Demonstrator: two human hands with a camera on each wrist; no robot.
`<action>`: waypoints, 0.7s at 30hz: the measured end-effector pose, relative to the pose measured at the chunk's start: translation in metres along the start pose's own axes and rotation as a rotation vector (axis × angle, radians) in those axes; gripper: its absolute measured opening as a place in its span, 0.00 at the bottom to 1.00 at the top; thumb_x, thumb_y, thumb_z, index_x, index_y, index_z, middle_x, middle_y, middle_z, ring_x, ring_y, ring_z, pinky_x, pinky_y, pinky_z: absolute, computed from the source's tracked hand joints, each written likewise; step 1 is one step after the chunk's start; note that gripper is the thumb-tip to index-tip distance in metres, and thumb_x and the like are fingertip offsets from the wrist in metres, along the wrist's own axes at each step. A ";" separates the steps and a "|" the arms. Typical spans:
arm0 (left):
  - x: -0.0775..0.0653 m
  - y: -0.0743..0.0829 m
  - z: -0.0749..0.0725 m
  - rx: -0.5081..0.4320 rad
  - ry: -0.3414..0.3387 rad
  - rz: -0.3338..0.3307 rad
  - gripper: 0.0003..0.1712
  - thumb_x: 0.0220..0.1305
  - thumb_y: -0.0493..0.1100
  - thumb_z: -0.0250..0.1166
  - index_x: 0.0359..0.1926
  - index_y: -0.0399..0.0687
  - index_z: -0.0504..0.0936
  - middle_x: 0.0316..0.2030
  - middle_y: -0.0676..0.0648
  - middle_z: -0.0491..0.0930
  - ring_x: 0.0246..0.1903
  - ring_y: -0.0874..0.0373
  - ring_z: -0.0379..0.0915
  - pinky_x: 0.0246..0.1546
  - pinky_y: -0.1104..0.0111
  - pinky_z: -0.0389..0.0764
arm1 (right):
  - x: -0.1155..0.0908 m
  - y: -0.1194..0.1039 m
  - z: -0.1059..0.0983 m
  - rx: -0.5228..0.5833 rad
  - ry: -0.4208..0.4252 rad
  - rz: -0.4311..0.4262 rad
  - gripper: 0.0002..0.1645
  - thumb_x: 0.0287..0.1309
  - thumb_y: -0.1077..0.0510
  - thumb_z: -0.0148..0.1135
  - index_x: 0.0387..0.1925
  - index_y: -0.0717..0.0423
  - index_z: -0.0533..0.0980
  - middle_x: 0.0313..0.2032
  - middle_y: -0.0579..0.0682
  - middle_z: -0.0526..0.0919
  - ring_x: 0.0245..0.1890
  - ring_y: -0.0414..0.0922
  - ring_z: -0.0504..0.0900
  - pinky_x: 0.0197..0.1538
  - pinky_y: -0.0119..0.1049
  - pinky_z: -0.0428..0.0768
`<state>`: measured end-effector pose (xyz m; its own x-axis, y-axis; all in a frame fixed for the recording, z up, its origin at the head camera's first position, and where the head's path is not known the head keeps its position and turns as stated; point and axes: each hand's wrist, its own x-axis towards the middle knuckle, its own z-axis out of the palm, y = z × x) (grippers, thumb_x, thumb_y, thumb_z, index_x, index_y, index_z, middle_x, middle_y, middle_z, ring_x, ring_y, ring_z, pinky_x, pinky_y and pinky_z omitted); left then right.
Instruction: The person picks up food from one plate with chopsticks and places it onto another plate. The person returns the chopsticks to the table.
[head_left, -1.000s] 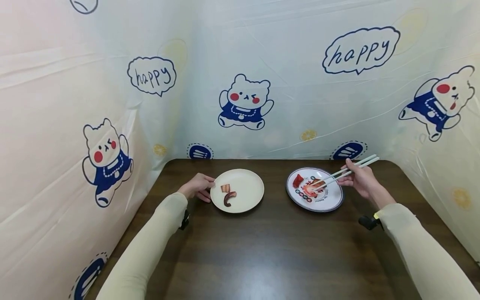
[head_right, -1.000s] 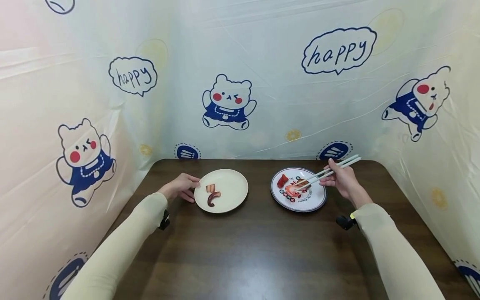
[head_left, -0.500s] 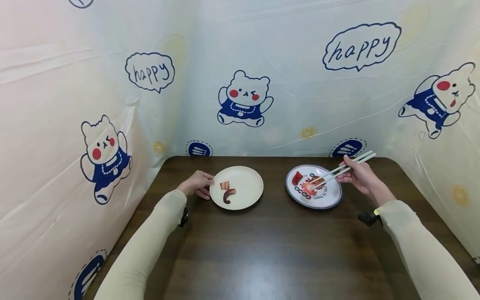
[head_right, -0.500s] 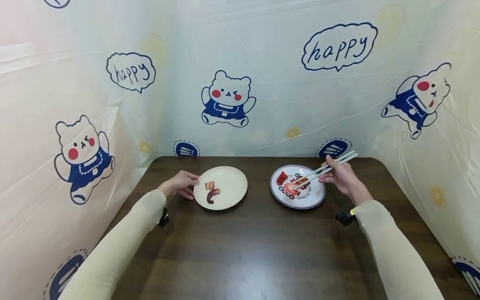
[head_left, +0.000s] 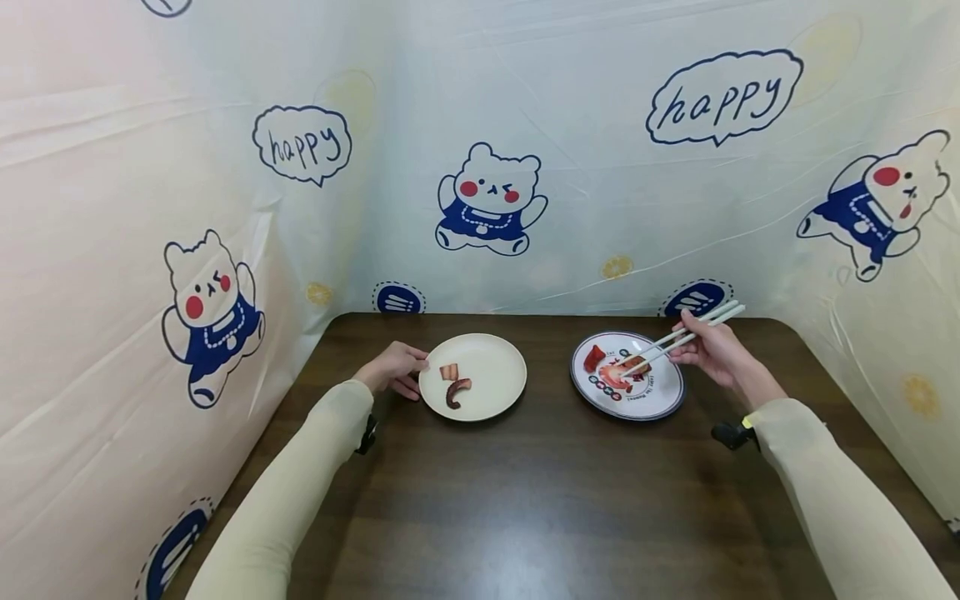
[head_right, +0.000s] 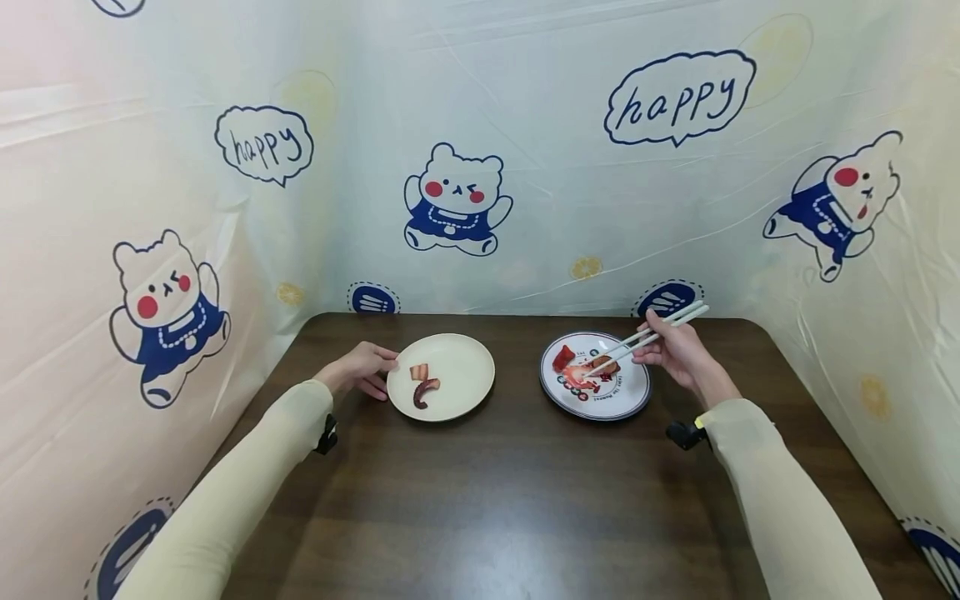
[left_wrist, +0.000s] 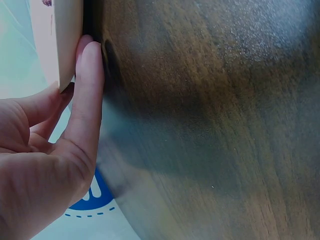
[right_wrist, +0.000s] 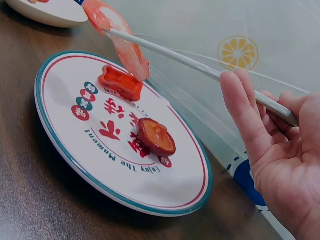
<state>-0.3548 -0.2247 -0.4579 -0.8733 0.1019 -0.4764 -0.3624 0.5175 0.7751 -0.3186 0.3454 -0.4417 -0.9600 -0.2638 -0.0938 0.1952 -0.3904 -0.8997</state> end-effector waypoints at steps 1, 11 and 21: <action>0.000 0.000 0.000 0.000 0.000 0.001 0.25 0.82 0.39 0.57 0.74 0.37 0.73 0.59 0.33 0.77 0.29 0.50 0.86 0.35 0.57 0.92 | 0.001 0.000 0.000 -0.002 -0.003 0.000 0.25 0.85 0.53 0.44 0.36 0.63 0.81 0.26 0.57 0.87 0.24 0.47 0.89 0.36 0.40 0.91; 0.002 0.000 -0.001 -0.010 0.001 -0.005 0.24 0.82 0.39 0.57 0.73 0.37 0.74 0.59 0.33 0.78 0.29 0.49 0.86 0.35 0.57 0.92 | 0.007 0.002 0.007 -0.015 0.006 0.021 0.24 0.85 0.52 0.45 0.38 0.64 0.79 0.26 0.56 0.87 0.24 0.47 0.89 0.35 0.39 0.91; 0.002 0.000 0.000 -0.007 0.008 -0.006 0.24 0.81 0.38 0.58 0.73 0.37 0.75 0.57 0.34 0.78 0.29 0.49 0.86 0.34 0.56 0.92 | 0.015 0.005 0.023 -0.014 0.005 0.025 0.24 0.85 0.52 0.45 0.37 0.63 0.79 0.26 0.57 0.87 0.23 0.47 0.89 0.34 0.39 0.91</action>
<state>-0.3568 -0.2246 -0.4586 -0.8734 0.0921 -0.4782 -0.3704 0.5119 0.7751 -0.3274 0.3194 -0.4383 -0.9560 -0.2683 -0.1183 0.2160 -0.3716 -0.9029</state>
